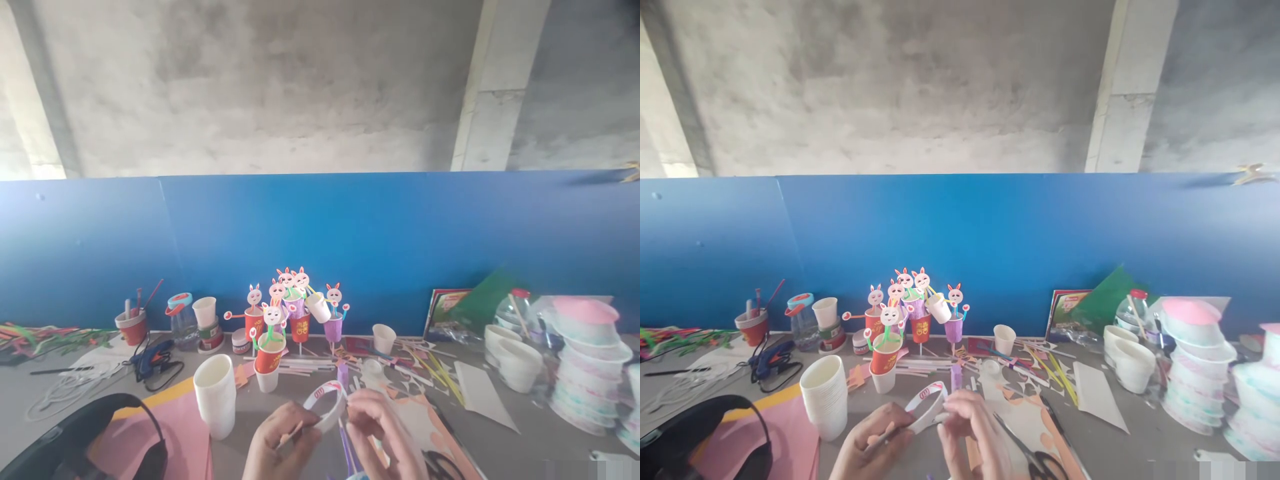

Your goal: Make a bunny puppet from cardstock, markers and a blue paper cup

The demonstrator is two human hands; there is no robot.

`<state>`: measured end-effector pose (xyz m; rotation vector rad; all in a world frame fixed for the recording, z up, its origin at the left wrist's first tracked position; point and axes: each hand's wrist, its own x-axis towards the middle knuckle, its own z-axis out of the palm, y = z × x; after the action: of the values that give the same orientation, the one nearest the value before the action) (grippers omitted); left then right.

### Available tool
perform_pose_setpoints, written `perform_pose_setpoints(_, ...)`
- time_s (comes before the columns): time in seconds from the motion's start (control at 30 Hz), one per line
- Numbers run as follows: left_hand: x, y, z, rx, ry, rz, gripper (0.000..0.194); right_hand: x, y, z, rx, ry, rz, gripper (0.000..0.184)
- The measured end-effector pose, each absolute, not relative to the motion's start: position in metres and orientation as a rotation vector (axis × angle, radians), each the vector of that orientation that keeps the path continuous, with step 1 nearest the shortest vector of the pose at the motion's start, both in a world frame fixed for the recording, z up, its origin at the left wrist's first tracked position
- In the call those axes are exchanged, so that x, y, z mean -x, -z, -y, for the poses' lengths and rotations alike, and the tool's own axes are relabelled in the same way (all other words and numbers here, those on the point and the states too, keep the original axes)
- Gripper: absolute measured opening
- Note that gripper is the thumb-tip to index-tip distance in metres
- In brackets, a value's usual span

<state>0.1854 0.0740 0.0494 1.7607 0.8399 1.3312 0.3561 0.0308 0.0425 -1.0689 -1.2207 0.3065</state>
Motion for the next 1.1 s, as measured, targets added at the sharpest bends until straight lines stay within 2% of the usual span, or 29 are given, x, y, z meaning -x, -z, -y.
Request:
perform_pose_setpoints(0.07, -0.192, -0.043, -0.072, -1.845, -1.471, -0.823, 0.034, -0.351, -0.041, -0.031, 1.020, -0.315, 1.253, 0.023)
perform_pose_setpoints(0.27, -0.203, -0.029, -0.069, -1.993, -1.570, -0.800, 0.023, -0.351, -0.039, -0.033, 1.037, -0.385, 1.244, 0.022)
perform_pose_setpoints(0.57, -0.211, -0.024, -0.070, -1.975, -1.613, -0.905, 0.023, -0.365, -0.047, -0.026, 1.103, -0.341, 1.428, 0.023)
perform_pose_setpoints(0.77, -0.214, -0.028, -0.069, -1.999, -1.648, -0.921, 0.022, -0.354, -0.037, -0.023, 1.106, -0.451, 1.254, 0.026)
perform_pose_setpoints(0.93, -0.213, -0.029, -0.070, -2.002, -1.655, -0.917, 0.020, -0.352, -0.046, -0.025, 1.115, -0.337, 1.361, 0.018)
perform_pose_setpoints(1.1, -0.212, -0.028, -0.071, -1.956, -1.632, -0.936, 0.024, -0.361, -0.054, -0.028, 1.021, -0.196, 1.530, 0.017)
